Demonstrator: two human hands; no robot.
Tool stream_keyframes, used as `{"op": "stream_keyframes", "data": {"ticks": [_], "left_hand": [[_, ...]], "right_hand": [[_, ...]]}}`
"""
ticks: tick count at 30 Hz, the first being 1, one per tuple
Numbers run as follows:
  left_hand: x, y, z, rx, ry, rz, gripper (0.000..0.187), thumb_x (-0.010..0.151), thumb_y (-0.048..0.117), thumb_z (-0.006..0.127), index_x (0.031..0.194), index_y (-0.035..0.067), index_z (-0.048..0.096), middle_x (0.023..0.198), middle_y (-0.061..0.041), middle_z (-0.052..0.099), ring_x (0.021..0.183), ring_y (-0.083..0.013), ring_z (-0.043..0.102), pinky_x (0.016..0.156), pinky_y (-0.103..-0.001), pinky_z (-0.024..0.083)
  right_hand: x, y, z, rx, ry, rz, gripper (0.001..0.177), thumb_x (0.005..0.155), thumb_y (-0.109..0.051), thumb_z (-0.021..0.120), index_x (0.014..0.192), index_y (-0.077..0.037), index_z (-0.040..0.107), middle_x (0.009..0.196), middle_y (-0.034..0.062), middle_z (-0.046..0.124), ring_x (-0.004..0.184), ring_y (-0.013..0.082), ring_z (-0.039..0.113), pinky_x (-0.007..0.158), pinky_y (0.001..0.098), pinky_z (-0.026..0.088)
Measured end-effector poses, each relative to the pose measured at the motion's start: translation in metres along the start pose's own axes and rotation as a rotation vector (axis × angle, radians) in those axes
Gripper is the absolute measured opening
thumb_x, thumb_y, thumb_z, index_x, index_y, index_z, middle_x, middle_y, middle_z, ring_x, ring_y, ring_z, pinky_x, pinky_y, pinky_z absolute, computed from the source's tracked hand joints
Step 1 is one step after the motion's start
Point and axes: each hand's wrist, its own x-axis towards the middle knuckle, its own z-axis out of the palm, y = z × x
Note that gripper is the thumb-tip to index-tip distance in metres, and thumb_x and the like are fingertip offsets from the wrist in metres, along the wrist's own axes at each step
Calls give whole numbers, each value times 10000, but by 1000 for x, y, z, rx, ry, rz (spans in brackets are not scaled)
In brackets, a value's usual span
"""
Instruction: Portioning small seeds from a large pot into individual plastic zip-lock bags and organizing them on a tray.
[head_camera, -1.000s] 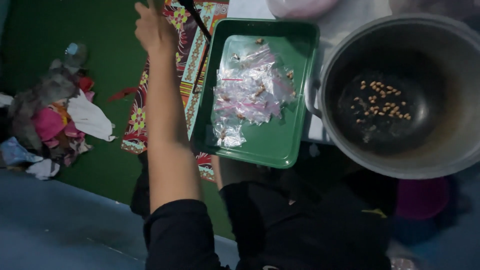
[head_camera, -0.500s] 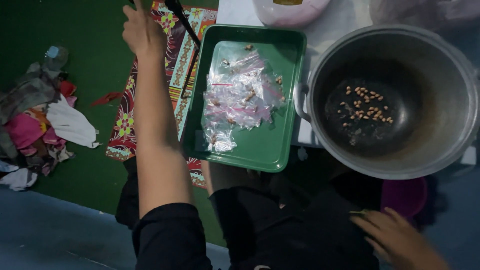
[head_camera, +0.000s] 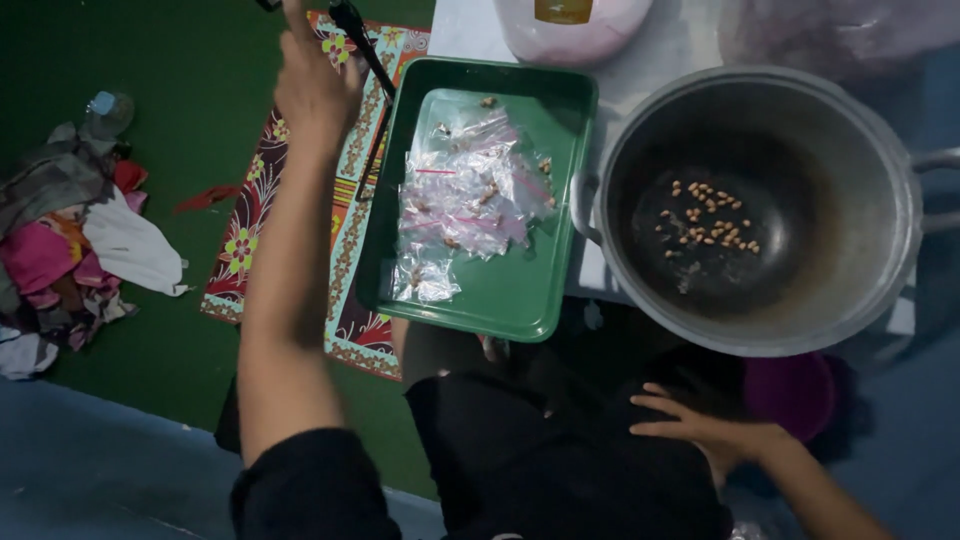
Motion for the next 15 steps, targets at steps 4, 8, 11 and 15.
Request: {"op": "stream_keyframes", "data": {"ticks": [4, 8, 11, 15], "left_hand": [[-65, 58, -67, -399, 5, 183, 994, 938, 105, 757, 1636, 252, 65, 1441, -112, 670, 1258, -247, 738, 831, -357, 650], [-124, 93, -121, -352, -219, 252, 659, 884, 182, 776, 1455, 87, 459, 1264, -166, 644, 1059, -340, 672, 874, -464, 563], [-144, 77, -111, -363, -243, 341, 612, 884, 317, 798, 1423, 133, 577, 1088, -151, 647, 1000, -423, 687, 771, -539, 565], [-123, 38, -80, -458, -130, 202, 666, 880, 210, 830, 1446, 61, 512, 1015, -204, 654, 976, -470, 676, 820, -575, 540]], "right_hand": [[0, 16, 6, 68, 75, -129, 1264, 544, -23, 1055, 1562, -362, 388, 1713, -64, 58, 1579, 292, -149, 1271, 621, -12], [5, 25, 5, -70, 89, -56, 1215, 552, -103, 1055, 1546, -387, 417, 1703, -82, 122, 1585, 289, -70, 1276, 608, 11], [17, 63, 17, -543, 225, -244, 1236, 517, -799, 928, 1558, -387, 405, 1658, 63, 224, 1546, 344, 90, 1119, 681, 52], [22, 80, 17, -595, 285, -289, 1291, 474, -861, 926, 1557, -381, 414, 1649, 57, 269, 1533, 322, 163, 1140, 660, 88]]}}
